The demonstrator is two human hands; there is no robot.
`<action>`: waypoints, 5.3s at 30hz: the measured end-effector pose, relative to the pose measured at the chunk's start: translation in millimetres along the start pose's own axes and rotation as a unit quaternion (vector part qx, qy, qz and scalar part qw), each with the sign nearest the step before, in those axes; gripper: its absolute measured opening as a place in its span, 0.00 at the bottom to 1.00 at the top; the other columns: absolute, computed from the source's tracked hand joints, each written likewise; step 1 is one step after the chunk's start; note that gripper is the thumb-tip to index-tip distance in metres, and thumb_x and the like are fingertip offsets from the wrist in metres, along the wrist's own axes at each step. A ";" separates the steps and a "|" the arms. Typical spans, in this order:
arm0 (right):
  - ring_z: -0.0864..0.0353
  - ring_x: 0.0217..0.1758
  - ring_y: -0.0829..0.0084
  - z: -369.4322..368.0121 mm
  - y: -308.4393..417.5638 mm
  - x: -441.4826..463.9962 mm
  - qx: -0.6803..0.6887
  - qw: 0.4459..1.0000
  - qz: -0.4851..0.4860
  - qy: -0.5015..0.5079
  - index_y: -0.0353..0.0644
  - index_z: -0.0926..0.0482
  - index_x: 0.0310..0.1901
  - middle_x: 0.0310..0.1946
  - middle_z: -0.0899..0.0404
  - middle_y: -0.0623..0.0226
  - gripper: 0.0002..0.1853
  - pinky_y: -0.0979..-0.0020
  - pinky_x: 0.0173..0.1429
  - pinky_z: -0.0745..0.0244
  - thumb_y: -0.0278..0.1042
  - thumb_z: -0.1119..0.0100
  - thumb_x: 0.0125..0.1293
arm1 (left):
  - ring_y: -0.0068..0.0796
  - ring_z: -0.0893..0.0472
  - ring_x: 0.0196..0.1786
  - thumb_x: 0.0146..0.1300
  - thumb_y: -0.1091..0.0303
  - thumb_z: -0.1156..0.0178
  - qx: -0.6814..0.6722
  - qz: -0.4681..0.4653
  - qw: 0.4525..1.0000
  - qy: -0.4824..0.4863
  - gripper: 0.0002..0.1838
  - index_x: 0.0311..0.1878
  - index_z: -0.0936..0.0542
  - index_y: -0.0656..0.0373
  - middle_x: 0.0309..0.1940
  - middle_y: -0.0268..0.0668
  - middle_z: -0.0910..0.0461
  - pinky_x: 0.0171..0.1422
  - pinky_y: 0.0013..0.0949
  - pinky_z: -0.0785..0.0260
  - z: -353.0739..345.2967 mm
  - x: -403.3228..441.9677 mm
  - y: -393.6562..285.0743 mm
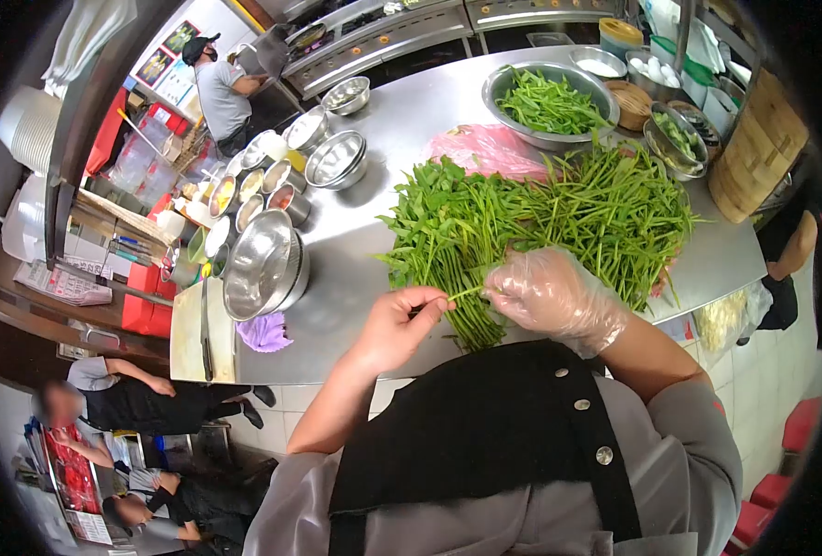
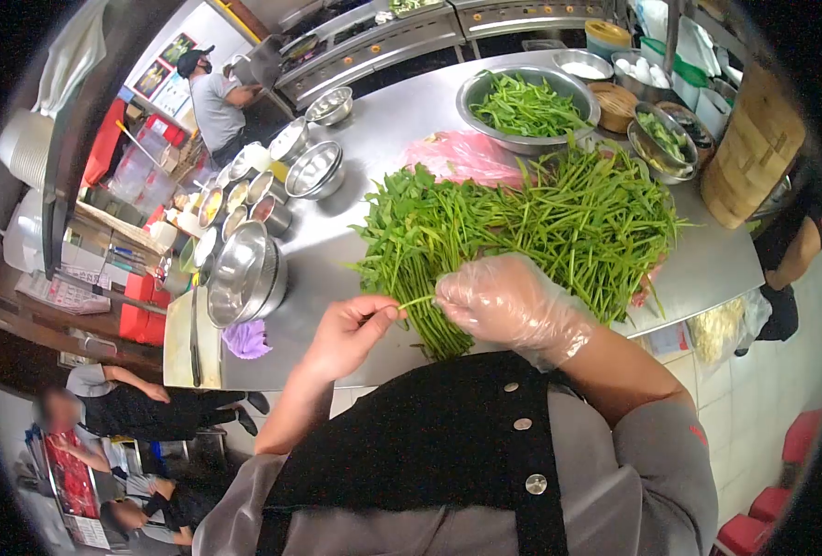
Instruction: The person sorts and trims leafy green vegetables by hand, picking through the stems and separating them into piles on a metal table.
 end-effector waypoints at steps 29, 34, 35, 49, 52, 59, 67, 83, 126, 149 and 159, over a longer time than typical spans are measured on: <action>0.15 0.42 0.48 -28.9 -16.6 -1.0 0.112 0.987 -0.082 0.080 0.40 0.17 0.42 0.35 0.15 0.54 0.08 0.55 0.47 0.20 0.35 0.35 0.67 | 0.10 0.35 0.28 0.74 0.65 0.40 0.041 0.062 0.997 -0.029 0.11 0.39 0.13 0.60 0.24 0.18 0.28 0.32 0.23 0.43 13.1 -1.4 16.7; 0.19 0.33 0.55 -49.7 -31.5 -13.3 0.192 0.971 -0.126 0.072 0.39 0.23 0.33 0.27 0.23 0.55 0.04 0.57 0.42 0.25 0.29 0.37 0.59 | 0.14 0.27 0.35 0.74 0.68 0.40 0.050 0.045 0.998 0.001 0.09 0.43 0.13 0.62 0.30 0.25 0.20 0.42 0.24 0.33 -2.7 -1.7 21.6; 0.20 0.33 0.58 -58.2 -38.9 -18.9 0.239 0.956 -0.160 0.067 0.39 0.23 0.33 0.26 0.24 0.57 0.04 0.60 0.42 0.26 0.28 0.38 0.59 | 0.15 0.25 0.37 0.74 0.68 0.40 0.060 0.042 0.997 0.018 0.09 0.43 0.13 0.63 0.31 0.27 0.18 0.44 0.25 0.31 -10.1 -2.6 21.0; 0.28 0.36 0.78 -77.9 -61.6 -81.0 0.368 0.846 -0.374 0.099 0.40 0.22 0.41 0.31 0.25 0.69 0.04 0.70 0.43 0.28 0.30 0.43 0.68 | 0.32 0.14 0.46 0.74 0.65 0.39 0.195 -0.274 0.931 -0.143 0.16 0.60 0.16 0.61 0.48 0.44 0.12 0.54 0.34 0.23 10.5 86.3 -112.6; 0.31 0.33 0.81 -65.1 -67.9 -92.5 0.328 0.902 -0.278 -0.029 0.41 0.22 0.40 0.28 0.27 0.72 0.04 0.71 0.40 0.30 0.30 0.43 0.69 | 0.43 0.14 0.44 0.71 0.61 0.36 0.277 -0.097 0.944 -0.149 0.13 0.49 0.14 0.60 0.41 0.48 0.13 0.51 0.39 0.23 28.0 95.6 -56.6; 0.38 0.32 0.85 -67.6 -93.2 -130.4 0.451 0.779 -0.435 -0.007 0.45 0.23 0.37 0.27 0.34 0.81 0.04 0.78 0.36 0.41 0.34 0.44 0.69 | 0.53 0.16 0.37 0.64 0.60 0.31 0.367 -0.021 0.917 -0.156 0.12 0.41 0.15 0.60 0.36 0.50 0.15 0.45 0.47 0.23 27.4 82.6 87.2; 0.24 0.44 0.78 -59.3 -78.7 -90.8 0.535 0.761 -0.367 -0.005 0.41 0.24 0.38 0.44 0.20 0.68 0.06 0.74 0.52 0.29 0.33 0.44 0.69 | 0.17 0.25 0.26 0.76 0.64 0.39 -0.021 0.032 0.982 -0.183 0.10 0.47 0.16 0.63 0.26 0.27 0.23 0.31 0.26 0.34 59.3 36.5 39.0; 0.14 0.43 0.67 18.9 -18.1 -15.9 0.276 0.944 -0.172 -0.056 0.37 0.17 0.45 0.38 0.16 0.59 0.06 0.67 0.51 0.20 0.27 0.35 0.69 | 0.29 0.26 0.28 0.76 0.60 0.41 0.118 -0.036 0.974 -0.189 0.17 0.38 0.12 0.65 0.24 0.37 0.22 0.37 0.34 0.32 29.3 19.2 1.6; 0.21 0.59 0.66 -103.0 -75.2 -116.5 0.282 0.892 -0.345 0.079 0.52 0.16 0.41 0.45 0.16 0.69 0.12 0.38 0.69 0.42 0.48 0.43 0.68 | 0.49 0.14 0.37 0.62 0.54 0.32 0.324 0.065 0.939 -0.099 0.18 0.38 0.14 0.62 0.32 0.50 0.14 0.46 0.45 0.21 -3.0 101.6 76.8; 0.21 0.38 0.67 14.4 -21.0 -17.2 0.240 0.950 -0.196 0.022 0.36 0.22 0.40 0.33 0.21 0.62 0.05 0.66 0.48 0.25 0.29 0.43 0.73 | 0.18 0.31 0.25 0.71 0.61 0.36 0.155 0.012 0.963 -0.220 0.17 0.33 0.16 0.67 0.18 0.31 0.25 0.31 0.30 0.35 41.4 34.1 -9.6; 0.15 0.39 0.49 -3.5 -7.1 26.3 -0.028 0.995 -0.021 0.095 0.44 0.18 0.42 0.36 0.17 0.58 0.10 0.51 0.45 0.19 0.38 0.36 0.63 | 0.14 0.30 0.30 0.73 0.64 0.36 0.128 -0.049 0.982 -0.131 0.15 0.36 0.15 0.67 0.23 0.27 0.23 0.34 0.27 0.35 14.2 26.1 -21.9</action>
Point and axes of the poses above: each hand's wrist, its own x-axis towards the middle knuckle, its own z-axis out of the back of the hand, y = z × x, the point moved 7 cm from there along x, towards the middle knuckle
